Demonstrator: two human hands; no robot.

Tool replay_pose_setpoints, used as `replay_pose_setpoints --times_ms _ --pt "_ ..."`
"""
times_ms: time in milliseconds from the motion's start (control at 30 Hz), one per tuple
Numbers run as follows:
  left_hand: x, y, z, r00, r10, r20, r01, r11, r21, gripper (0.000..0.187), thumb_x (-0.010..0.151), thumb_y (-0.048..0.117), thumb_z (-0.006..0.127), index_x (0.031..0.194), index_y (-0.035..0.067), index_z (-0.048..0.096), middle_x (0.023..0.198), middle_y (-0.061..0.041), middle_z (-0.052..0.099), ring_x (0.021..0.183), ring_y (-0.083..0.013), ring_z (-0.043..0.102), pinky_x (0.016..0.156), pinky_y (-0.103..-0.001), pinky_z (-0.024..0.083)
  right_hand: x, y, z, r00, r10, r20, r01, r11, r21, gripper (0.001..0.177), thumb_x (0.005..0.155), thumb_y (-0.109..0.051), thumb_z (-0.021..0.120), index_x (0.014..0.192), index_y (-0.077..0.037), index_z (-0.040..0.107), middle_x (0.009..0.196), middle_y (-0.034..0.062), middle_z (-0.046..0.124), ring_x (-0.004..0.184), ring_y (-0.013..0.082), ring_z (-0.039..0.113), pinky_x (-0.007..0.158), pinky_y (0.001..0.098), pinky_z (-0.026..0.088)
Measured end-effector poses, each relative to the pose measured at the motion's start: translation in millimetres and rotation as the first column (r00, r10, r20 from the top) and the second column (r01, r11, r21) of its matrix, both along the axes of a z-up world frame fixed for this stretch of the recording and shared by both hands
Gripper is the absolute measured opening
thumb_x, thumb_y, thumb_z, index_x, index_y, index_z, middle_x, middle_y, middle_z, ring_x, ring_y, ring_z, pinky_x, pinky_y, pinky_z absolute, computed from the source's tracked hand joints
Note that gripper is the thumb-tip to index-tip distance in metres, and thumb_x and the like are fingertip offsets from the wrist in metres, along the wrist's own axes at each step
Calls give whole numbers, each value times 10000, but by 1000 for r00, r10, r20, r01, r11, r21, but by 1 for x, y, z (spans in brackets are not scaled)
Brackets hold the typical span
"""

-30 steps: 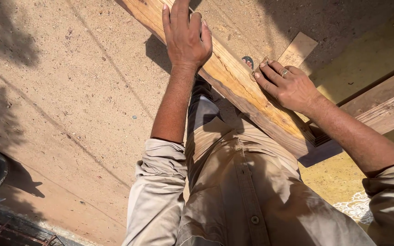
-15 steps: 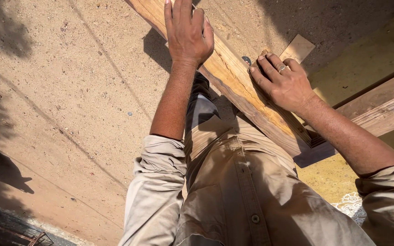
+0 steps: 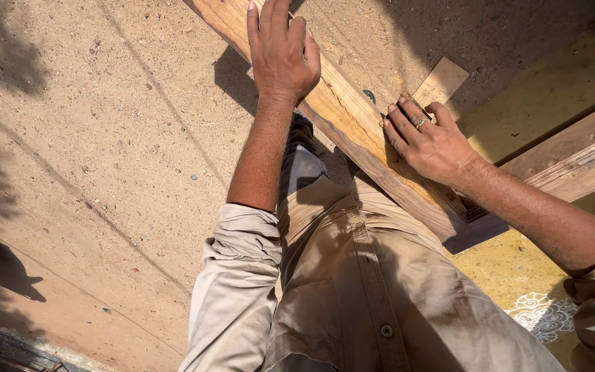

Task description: Sanding the surfaces and corners of a large wooden frame using a small sanding block.

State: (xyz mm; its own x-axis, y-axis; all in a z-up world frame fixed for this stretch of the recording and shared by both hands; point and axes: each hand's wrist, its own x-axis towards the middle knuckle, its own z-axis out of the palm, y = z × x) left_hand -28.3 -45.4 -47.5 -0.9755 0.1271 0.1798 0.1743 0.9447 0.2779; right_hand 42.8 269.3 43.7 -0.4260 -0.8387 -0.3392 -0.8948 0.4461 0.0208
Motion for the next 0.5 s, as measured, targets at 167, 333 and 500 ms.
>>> replay_pose_setpoints --times_ms 167,333,500 --pt "-1 2 1 1000 0 13 0 1000 7 191 974 169 648 1114 39 659 1470 -207 484 1466 -340 380 1278 -613 167 9 21 -7 998 -29 61 28 1000 15 496 958 -267 603 1431 -120 580 1514 97 557 1411 238 513 1041 501 434" --pt "-1 1 -3 1000 5 8 -5 1000 -4 196 970 174 637 1113 42 667 1435 -204 512 1458 -339 384 1273 -619 166 16 24 -32 786 -409 464 559 790 -251 643 868 -39 700 1488 -133 560 1543 84 560 1372 231 577 1102 516 467" --pt "0 0 -5 1000 -4 -11 4 1000 1 186 976 180 634 1106 53 673 1436 -192 524 1449 -335 397 1274 -615 163 22 11 -56 727 -361 583 580 777 -242 752 801 -34 725 1520 -99 516 1573 140 503 1317 281 558 1043 481 516"
